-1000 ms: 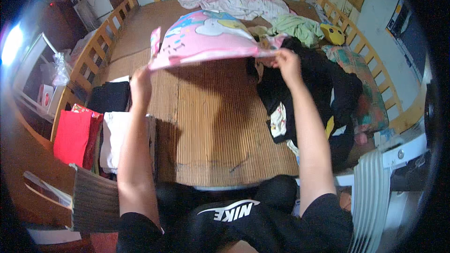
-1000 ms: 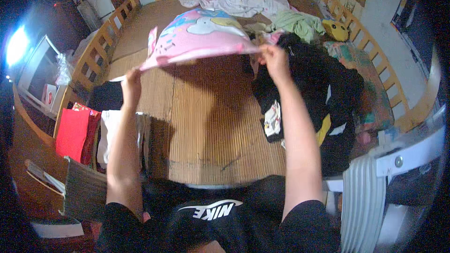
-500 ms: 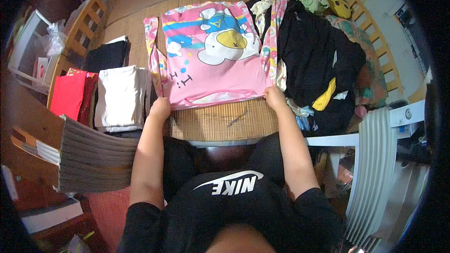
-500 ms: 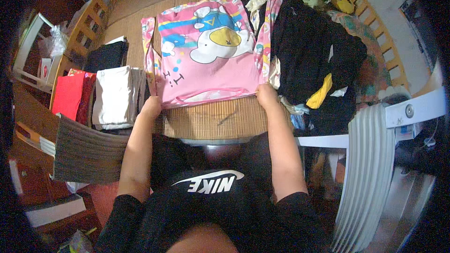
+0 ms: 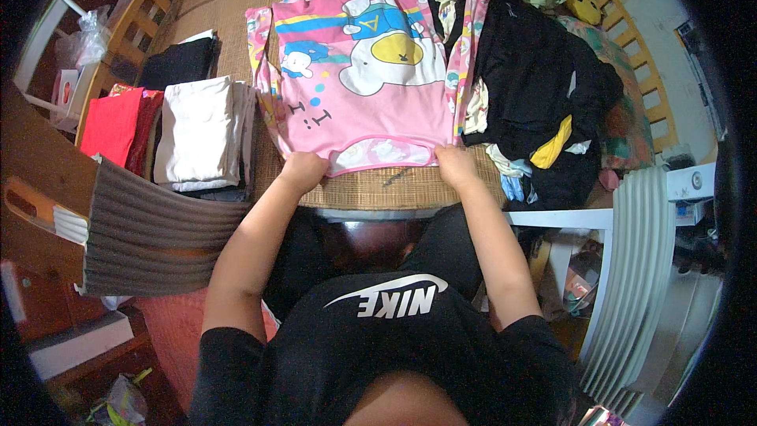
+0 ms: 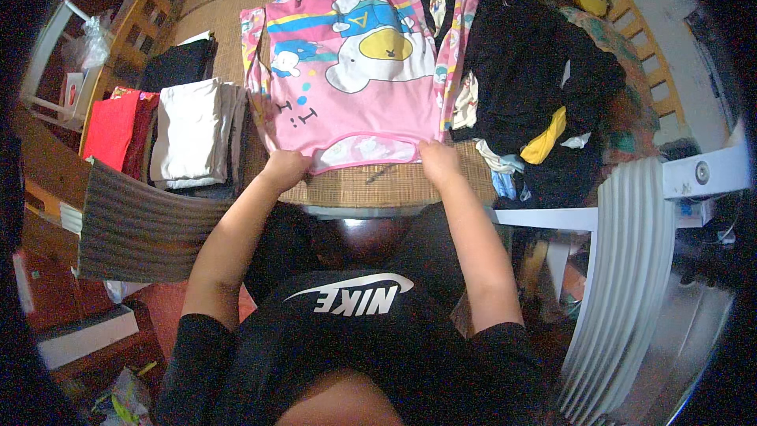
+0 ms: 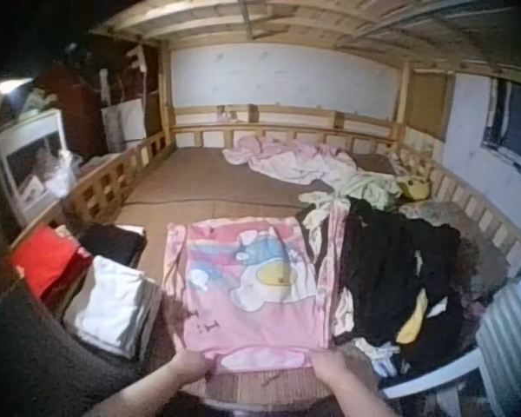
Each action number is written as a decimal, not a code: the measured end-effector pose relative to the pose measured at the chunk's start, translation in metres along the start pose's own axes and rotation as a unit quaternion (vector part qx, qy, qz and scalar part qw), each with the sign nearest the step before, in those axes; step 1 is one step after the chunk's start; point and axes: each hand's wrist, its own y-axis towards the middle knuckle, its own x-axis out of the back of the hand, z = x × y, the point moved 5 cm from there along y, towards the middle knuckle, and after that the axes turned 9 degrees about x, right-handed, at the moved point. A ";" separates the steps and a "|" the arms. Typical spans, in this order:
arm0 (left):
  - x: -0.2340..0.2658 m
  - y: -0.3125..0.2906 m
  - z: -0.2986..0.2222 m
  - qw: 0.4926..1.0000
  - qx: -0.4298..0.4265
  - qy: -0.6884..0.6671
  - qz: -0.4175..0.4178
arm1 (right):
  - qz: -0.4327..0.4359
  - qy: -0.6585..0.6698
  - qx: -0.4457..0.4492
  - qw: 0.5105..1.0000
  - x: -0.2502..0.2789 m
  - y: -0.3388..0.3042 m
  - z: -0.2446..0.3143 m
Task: The person folds several pieces of clothing on a tatami mat floor. They fold a grey t-shirt, a white t-shirt, and a pink patterned garment, placing each folded item into a neat stack.
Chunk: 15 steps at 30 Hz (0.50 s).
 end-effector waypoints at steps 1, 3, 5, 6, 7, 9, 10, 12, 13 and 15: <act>-0.001 0.001 -0.002 1.000 -0.019 -0.002 0.017 | -0.005 0.006 0.003 1.000 0.000 0.001 0.001; -0.004 0.000 -0.002 0.999 -0.007 0.004 0.046 | 0.000 0.016 0.012 1.000 -0.006 0.005 0.000; 0.001 -0.004 -0.004 0.997 -0.007 -0.008 0.072 | 0.011 0.023 0.022 0.999 -0.008 0.009 -0.001; 0.000 -0.002 -0.004 0.995 0.006 -0.028 0.091 | 0.022 0.027 0.028 0.999 -0.009 0.007 0.000; 0.000 -0.002 -0.004 0.994 0.003 -0.040 0.101 | 0.032 0.030 0.036 0.998 -0.009 0.006 0.002; -0.005 -0.003 -0.001 0.991 0.002 -0.061 0.121 | 0.085 0.022 0.019 0.996 -0.018 0.007 0.000; -0.016 0.000 0.002 0.991 0.010 -0.072 0.116 | 0.112 0.016 0.009 0.993 -0.021 0.009 0.000; -0.007 0.000 0.003 0.985 0.012 -0.085 0.153 | 0.130 0.040 -0.016 0.991 -0.009 0.013 0.000; -0.005 0.000 0.006 0.979 0.014 -0.097 0.177 | 0.137 0.051 -0.028 0.989 0.006 0.018 0.002; 0.005 0.000 0.024 0.965 0.054 -0.208 0.150 | 0.106 0.086 -0.017 0.990 0.053 0.046 0.022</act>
